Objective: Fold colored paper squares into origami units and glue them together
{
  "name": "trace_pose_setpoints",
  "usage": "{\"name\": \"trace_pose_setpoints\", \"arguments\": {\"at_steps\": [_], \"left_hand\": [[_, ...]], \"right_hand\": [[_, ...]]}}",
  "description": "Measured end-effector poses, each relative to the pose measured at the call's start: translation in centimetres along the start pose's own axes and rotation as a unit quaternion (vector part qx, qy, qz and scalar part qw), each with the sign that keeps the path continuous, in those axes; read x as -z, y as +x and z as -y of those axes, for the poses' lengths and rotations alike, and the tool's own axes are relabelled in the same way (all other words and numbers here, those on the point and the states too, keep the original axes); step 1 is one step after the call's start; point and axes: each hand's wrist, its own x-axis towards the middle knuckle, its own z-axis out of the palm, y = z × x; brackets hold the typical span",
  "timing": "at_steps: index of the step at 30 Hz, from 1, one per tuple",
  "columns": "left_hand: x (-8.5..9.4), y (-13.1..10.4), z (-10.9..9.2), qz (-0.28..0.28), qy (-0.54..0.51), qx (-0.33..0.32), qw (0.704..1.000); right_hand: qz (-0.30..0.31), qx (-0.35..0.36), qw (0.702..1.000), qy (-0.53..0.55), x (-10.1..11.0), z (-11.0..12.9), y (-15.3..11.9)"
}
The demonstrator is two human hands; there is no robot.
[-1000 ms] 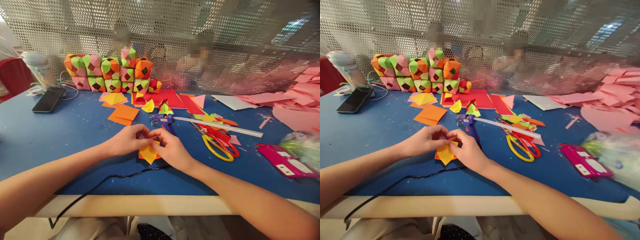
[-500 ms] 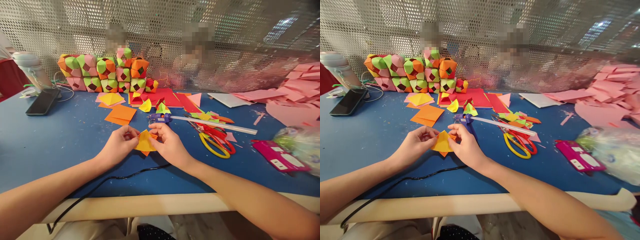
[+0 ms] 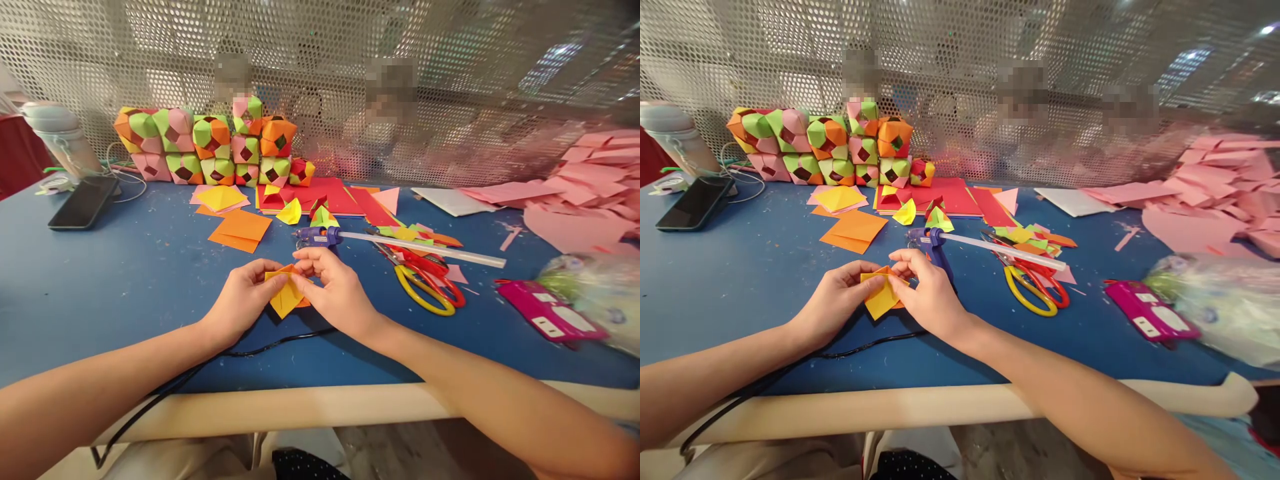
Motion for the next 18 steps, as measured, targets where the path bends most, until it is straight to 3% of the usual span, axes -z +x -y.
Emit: {"name": "trace_pose_setpoints", "arguments": {"at_steps": [4,7,9,12,15,18], "left_hand": [[0.4,0.4,0.4,-0.023,-0.020,0.009,0.999],[1.2,0.9,0.8,-0.061,-0.042,0.009,0.997],[1.8,1.3,1.0,-0.078,-0.056,0.014,0.995],[2.2,1.6,1.2,-0.080,-0.069,0.024,0.994],[2.0,1.8,1.2,-0.072,-0.053,0.033,0.995],[1.7,1.8,1.0,-0.071,-0.026,0.033,0.997]], "right_hand": [[0.011,0.024,0.999,-0.019,0.6,0.6,-0.1],[0.028,0.069,0.992,-0.103,2.0,1.9,-0.2],[0.085,0.086,0.975,-0.186,3.4,2.7,-0.3],[0.175,0.044,0.925,-0.334,5.8,3.1,-0.4],[0.126,-0.031,0.894,-0.429,7.7,1.8,0.1],[0.042,-0.050,0.915,-0.399,8.0,-0.4,1.5]]}}
